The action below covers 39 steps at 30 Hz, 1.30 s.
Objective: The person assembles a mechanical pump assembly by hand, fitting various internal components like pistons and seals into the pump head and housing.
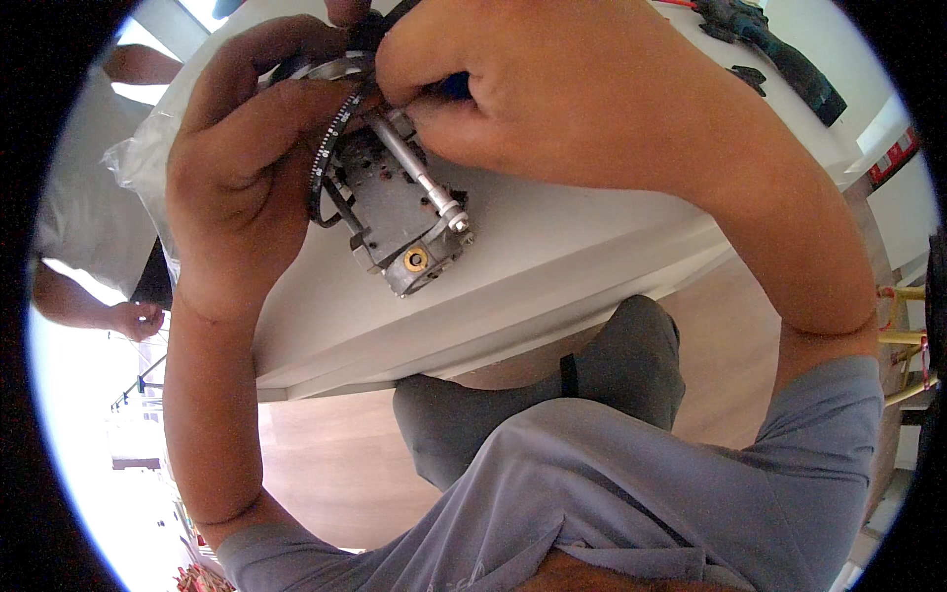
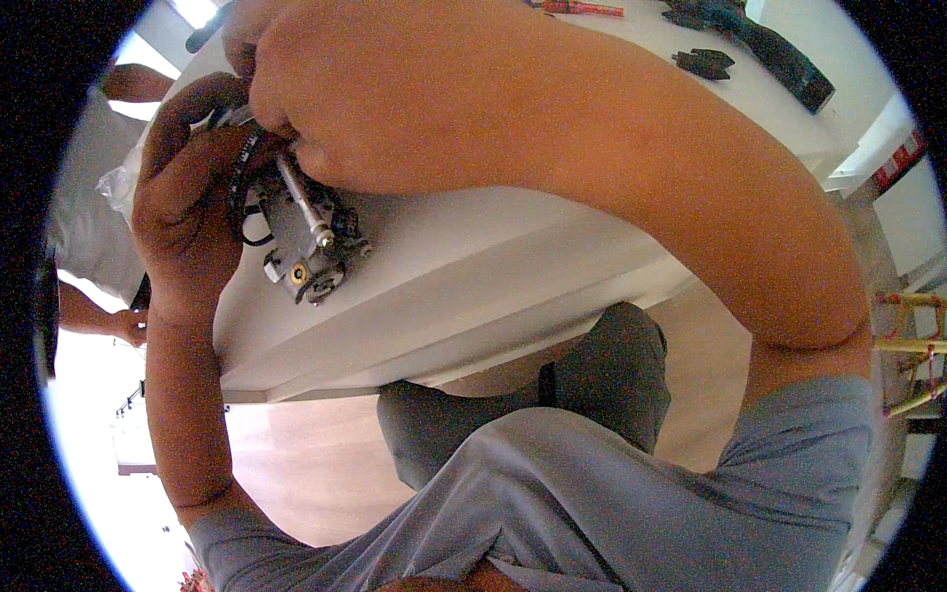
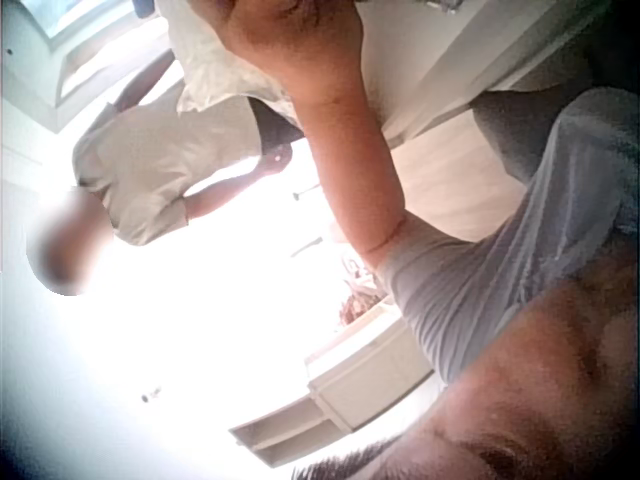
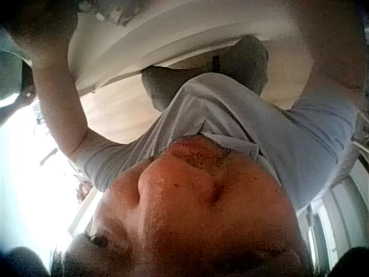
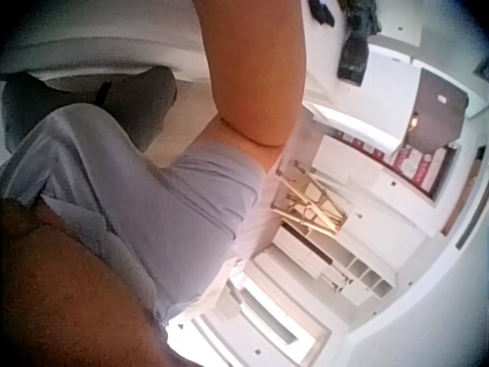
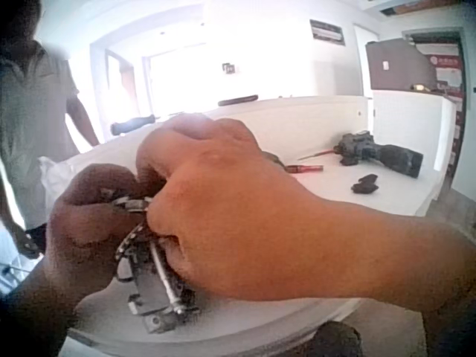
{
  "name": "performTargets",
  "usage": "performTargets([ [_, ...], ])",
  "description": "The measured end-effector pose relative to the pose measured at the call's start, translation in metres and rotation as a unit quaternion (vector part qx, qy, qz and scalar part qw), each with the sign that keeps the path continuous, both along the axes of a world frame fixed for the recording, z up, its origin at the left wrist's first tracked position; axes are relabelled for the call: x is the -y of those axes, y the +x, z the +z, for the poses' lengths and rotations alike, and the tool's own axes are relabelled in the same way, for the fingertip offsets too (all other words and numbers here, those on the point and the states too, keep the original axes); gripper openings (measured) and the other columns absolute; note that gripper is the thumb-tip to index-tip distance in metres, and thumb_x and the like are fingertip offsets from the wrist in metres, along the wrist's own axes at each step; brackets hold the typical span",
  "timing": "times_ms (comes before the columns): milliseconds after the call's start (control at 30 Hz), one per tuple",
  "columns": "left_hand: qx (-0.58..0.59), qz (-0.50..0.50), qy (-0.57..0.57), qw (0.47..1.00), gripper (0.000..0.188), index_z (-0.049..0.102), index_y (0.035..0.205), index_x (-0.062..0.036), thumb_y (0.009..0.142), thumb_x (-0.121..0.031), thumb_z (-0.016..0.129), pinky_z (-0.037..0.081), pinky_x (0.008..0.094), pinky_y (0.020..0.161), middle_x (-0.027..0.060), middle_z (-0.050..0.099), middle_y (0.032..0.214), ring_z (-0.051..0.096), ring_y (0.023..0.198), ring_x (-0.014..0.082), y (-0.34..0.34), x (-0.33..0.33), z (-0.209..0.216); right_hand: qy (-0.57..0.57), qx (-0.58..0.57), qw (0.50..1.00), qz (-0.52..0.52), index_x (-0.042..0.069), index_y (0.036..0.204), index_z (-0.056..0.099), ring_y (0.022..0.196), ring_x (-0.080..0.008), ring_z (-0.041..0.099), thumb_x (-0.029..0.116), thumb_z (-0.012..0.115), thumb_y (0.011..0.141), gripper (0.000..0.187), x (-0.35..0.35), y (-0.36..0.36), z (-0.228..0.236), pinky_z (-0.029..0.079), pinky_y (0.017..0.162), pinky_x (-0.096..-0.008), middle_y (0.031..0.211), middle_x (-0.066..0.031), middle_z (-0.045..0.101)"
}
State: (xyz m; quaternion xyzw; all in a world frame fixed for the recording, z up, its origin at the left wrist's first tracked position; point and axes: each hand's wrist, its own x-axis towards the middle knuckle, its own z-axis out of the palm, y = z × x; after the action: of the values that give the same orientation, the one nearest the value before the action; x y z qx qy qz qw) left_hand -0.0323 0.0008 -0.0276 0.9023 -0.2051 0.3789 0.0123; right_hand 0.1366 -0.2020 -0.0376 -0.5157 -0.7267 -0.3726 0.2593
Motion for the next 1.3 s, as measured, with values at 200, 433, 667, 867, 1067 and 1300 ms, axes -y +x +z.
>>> performTargets([
  [200,-0.002,0.012,-0.009,1.000,0.021,0.077,0.106,0.0001,0.088,0.011,0.077,0.059,0.0378,0.100,0.0201,0.070,0.134,0.070,0.122,0.0330,0.001,0.005,-0.002,-0.019,0.011,0.998,-0.052,0.001,0.084,0.082,0.114,-0.0333,0.059,0.016,0.070,0.089,0.020,-0.001,0.003,0.001,0.044,0.103,-0.0485,0.110,-0.0171,0.066],
  [433,-0.001,0.012,0.010,1.000,0.020,0.076,0.105,0.0009,0.088,0.012,0.076,0.060,0.0377,0.099,0.0200,0.069,0.134,0.069,0.122,0.0330,0.001,0.005,-0.001,-0.019,0.019,0.998,-0.065,0.000,0.084,0.082,0.112,-0.0334,0.058,0.016,0.069,0.091,0.021,0.001,0.002,0.000,0.044,0.102,-0.0482,0.108,-0.0176,0.066],
  [667,-0.015,-0.003,-0.025,1.000,0.023,0.074,0.109,0.0005,0.091,0.014,0.070,0.063,0.0383,0.101,0.0213,0.064,0.139,0.068,0.124,0.0338,0.003,0.003,-0.005,-0.002,0.060,0.996,-0.073,0.000,0.084,0.082,0.114,-0.0343,0.059,0.016,0.069,0.089,0.021,0.003,0.003,0.001,0.044,0.104,-0.0486,0.109,-0.0185,0.066],
  [867,-0.038,-0.003,-0.049,0.998,0.022,0.073,0.112,0.0002,0.095,0.013,0.067,0.065,0.0386,0.099,0.0225,0.063,0.141,0.067,0.126,0.0338,0.004,0.001,-0.004,-0.016,-0.020,1.000,-0.009,0.001,0.086,0.082,0.121,-0.0369,0.058,0.018,0.070,0.088,0.022,0.000,0.009,0.000,0.045,0.105,-0.0515,0.117,-0.0191,0.066],
  [1067,-0.039,0.019,-0.064,0.997,0.020,0.072,0.112,0.0021,0.097,0.012,0.066,0.064,0.0410,0.101,0.0226,0.062,0.141,0.067,0.127,0.0352,0.005,0.005,-0.005,-0.006,0.066,0.993,-0.093,0.002,0.086,0.083,0.120,-0.0349,0.059,0.019,0.070,0.088,0.021,0.007,0.007,0.000,0.046,0.103,-0.0514,0.114,-0.0168,0.067],
  [1300,-0.010,0.033,-0.023,0.999,0.021,0.074,0.109,-0.0001,0.092,0.013,0.069,0.062,0.0408,0.100,0.0204,0.065,0.137,0.069,0.123,0.0338,0.000,0.003,-0.006,-0.062,0.077,0.989,-0.115,0.001,0.091,0.083,0.123,-0.0336,0.061,0.010,0.067,0.090,0.018,0.012,0.002,0.012,0.049,0.109,-0.0483,0.118,-0.0174,0.070],
])
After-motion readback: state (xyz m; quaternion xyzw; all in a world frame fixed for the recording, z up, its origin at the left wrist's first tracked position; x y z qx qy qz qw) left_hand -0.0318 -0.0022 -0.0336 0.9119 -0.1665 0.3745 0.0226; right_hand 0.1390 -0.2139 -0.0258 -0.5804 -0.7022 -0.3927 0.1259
